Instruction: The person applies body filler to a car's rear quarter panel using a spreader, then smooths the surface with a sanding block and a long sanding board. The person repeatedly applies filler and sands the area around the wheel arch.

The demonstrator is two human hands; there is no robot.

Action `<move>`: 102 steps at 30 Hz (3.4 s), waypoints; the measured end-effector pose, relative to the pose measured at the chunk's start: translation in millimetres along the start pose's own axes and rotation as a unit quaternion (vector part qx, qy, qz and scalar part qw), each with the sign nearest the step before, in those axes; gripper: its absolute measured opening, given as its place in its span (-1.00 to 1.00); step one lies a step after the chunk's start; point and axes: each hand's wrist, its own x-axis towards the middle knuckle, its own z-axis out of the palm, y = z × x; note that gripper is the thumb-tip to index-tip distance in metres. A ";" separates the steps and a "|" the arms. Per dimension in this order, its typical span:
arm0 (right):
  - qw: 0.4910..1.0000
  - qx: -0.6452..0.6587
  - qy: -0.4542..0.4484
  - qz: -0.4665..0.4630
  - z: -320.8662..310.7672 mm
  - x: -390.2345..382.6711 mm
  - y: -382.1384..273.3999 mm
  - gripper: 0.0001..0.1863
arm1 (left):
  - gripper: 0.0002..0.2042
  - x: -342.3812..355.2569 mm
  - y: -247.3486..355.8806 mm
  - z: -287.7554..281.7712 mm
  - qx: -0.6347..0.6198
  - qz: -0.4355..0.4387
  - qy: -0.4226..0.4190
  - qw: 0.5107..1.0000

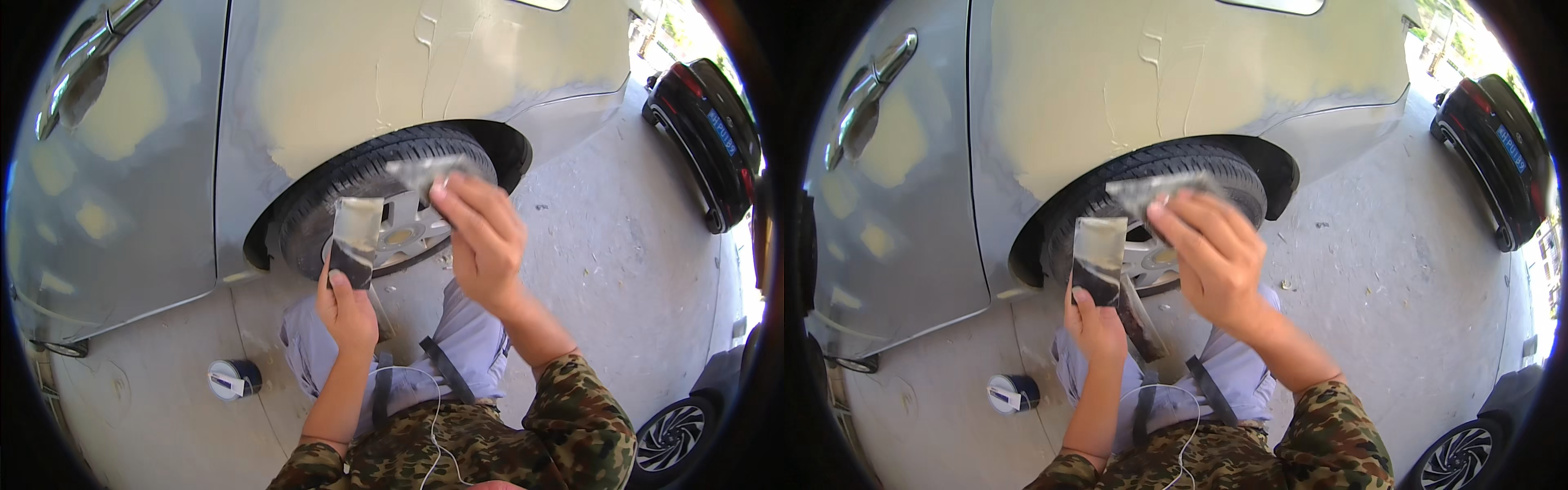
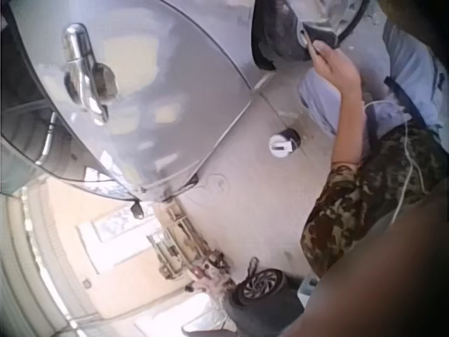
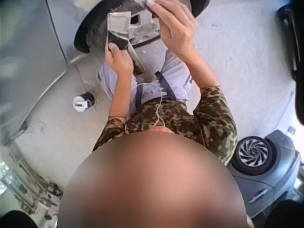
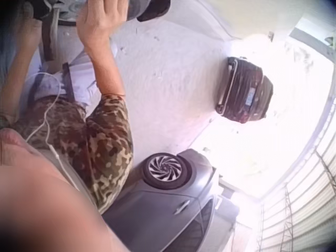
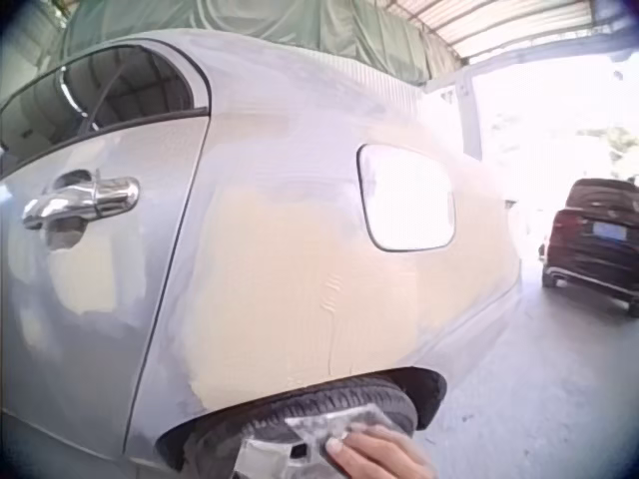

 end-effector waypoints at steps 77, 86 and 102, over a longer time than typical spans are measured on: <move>0.971 0.164 0.108 0.139 29.5 -60.0 2.5 -0.57 | -0.55 -19.7 25.7 -42.5 -0.246 -0.158 -0.125 0.948; 0.724 0.548 0.013 0.418 15.6 -32.8 -50.0 -0.54 | -0.63 -8.9 9.7 -41.2 -0.264 -0.160 -0.096 0.946; 0.714 0.474 -0.060 0.511 29.7 -65.6 -7.4 -0.63 | -0.60 -3.5 13.8 -62.0 -0.253 -0.138 -0.078 0.954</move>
